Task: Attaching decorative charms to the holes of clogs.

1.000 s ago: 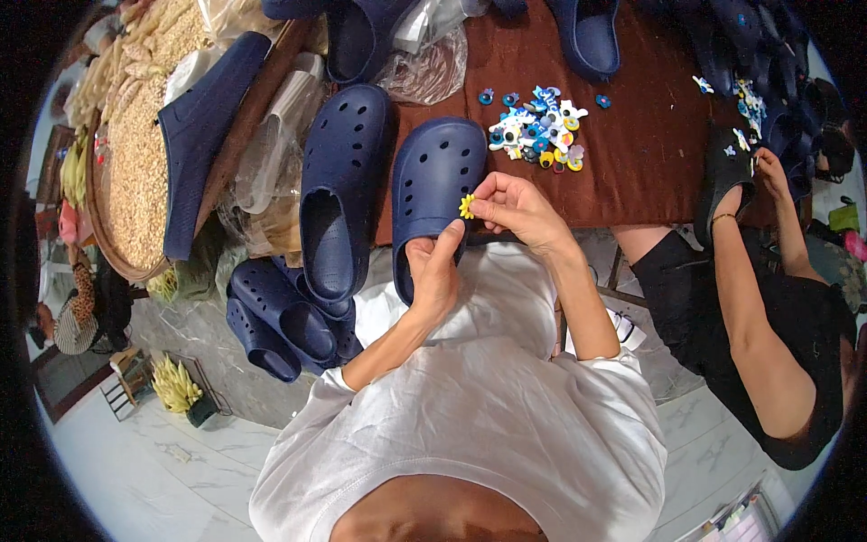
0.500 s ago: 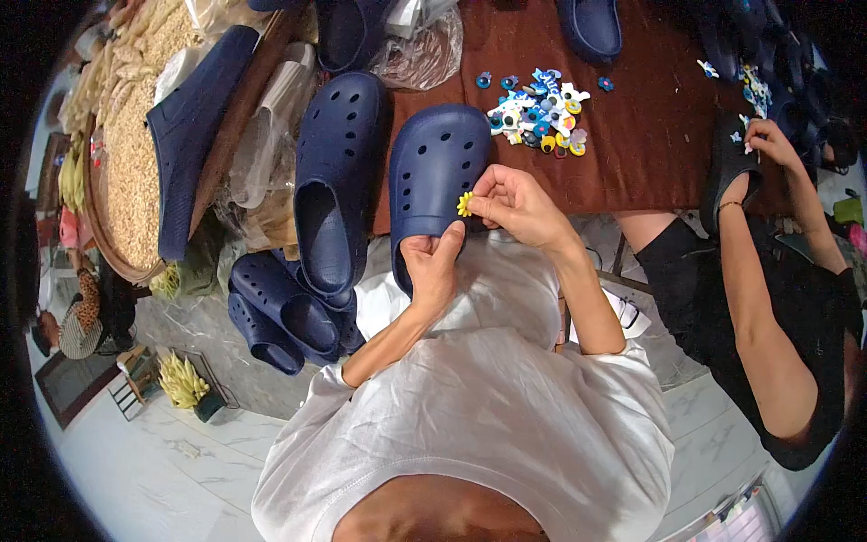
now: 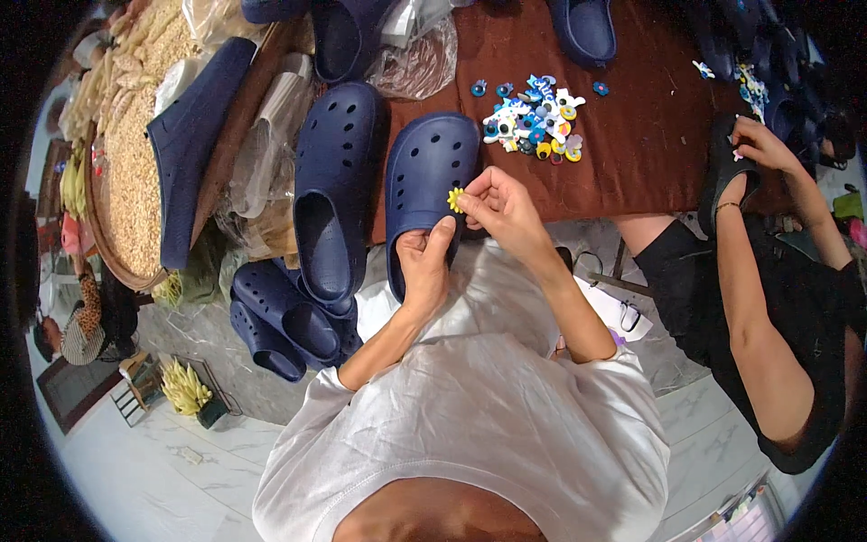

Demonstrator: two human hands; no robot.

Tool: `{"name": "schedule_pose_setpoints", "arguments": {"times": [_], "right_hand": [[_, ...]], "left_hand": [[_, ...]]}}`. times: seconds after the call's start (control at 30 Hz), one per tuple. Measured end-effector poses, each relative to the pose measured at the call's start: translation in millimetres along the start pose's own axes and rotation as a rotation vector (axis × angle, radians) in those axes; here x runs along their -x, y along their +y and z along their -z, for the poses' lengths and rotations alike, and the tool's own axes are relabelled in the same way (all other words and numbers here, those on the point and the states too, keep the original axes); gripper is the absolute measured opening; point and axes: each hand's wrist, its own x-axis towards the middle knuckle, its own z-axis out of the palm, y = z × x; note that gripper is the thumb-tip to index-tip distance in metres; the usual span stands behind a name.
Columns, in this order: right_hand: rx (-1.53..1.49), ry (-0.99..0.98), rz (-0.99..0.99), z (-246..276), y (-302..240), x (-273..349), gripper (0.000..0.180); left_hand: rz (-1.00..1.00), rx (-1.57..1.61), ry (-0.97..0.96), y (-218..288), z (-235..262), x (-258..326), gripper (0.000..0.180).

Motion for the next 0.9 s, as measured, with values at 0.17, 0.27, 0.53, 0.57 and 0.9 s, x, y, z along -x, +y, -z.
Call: {"name": "schedule_pose_setpoints", "arguments": {"times": [0.17, 0.27, 0.53, 0.57, 0.9], "right_hand": [[-0.023, 0.087, 0.121, -10, 12, 4, 0.012], [0.08, 0.137, 0.159, -13, 11, 12, 0.011], [0.881, 0.545, 0.404, 14, -31, -14, 0.016], [0.882, 0.544, 0.407, 17, -32, -20, 0.016], [1.165, 0.593, 0.581, 30, -18, -45, 0.02]], "left_hand": [[0.094, 0.124, 0.051, 12, -5, -2, 0.019], [0.122, 0.117, 0.013, 18, -4, -2, 0.023], [0.214, 0.238, 0.02, 11, 9, -13, 0.042], [0.233, 0.277, 0.048, 9, 10, -16, 0.047], [0.33, 0.413, 0.077, 8, 12, -27, 0.039]]}}
